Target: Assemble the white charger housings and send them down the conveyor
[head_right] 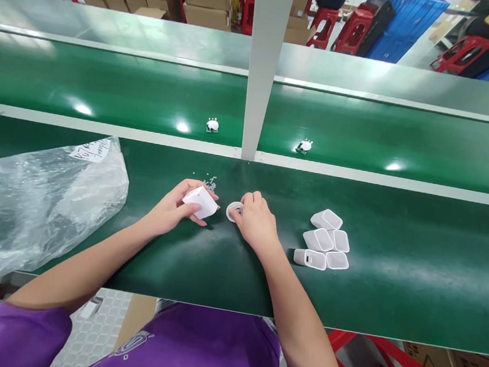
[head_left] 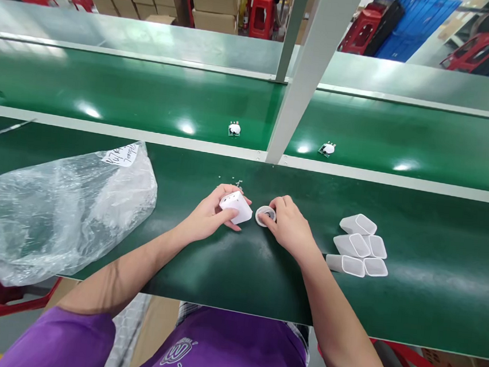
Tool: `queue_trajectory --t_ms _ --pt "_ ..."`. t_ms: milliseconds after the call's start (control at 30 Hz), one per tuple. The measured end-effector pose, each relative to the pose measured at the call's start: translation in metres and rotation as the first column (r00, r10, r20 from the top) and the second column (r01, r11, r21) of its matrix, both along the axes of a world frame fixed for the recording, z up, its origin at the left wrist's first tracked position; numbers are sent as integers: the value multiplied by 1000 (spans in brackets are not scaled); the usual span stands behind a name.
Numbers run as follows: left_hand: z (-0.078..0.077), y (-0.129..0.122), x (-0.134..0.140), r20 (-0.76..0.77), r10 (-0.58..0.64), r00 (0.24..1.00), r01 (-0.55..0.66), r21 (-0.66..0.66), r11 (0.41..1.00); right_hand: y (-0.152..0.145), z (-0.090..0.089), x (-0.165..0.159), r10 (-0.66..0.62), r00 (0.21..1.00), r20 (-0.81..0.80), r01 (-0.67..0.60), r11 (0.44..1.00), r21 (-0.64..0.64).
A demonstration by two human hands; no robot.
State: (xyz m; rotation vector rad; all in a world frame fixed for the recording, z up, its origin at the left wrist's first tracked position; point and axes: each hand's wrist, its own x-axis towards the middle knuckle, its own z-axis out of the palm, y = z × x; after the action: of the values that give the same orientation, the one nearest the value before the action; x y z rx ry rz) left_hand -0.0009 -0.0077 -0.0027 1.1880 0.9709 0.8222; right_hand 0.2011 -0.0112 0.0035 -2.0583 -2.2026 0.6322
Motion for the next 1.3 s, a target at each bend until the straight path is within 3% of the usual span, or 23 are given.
queue_trajectory --t_ms 133,233,300,367,467,633,767,967,1133,1300 --pt "-3 1 -4 -120 37 992 -22 127 992 0 -2 0 -1 948 -319 -18 998 -55" --pt "-5 -1 -6 -193 40 980 -7 169 986 -4 -1 -3 8 781 -624 34 998 55" --pt "-4 -3 -6 -230 15 973 26 172 985 -11 1 -8 69 678 -732 105 976 189" --pt "-2 -7 -4 -259 -8 966 58 187 981 -20 3 -15 152 668 -729 161 926 341" --pt "0 -13 -2 -310 -11 951 86 230 969 -31 0 -23 221 725 -653 198 841 504" --pt "0 -16 -2 -358 12 934 111 323 940 -33 -8 -28 256 794 -551 171 776 608" --pt "-2 -15 -3 -363 9 932 123 339 933 -32 -8 -29 278 806 -523 180 726 664" --pt "1 -13 -2 -404 9 915 139 336 932 -32 -6 -29 279 800 -531 135 779 612" --pt "4 -15 1 -400 6 916 127 304 944 -30 -8 -28 351 812 -466 70 734 676" --pt "4 -17 4 -391 26 920 93 283 955 -31 -12 -29 311 821 -478 55 791 609"
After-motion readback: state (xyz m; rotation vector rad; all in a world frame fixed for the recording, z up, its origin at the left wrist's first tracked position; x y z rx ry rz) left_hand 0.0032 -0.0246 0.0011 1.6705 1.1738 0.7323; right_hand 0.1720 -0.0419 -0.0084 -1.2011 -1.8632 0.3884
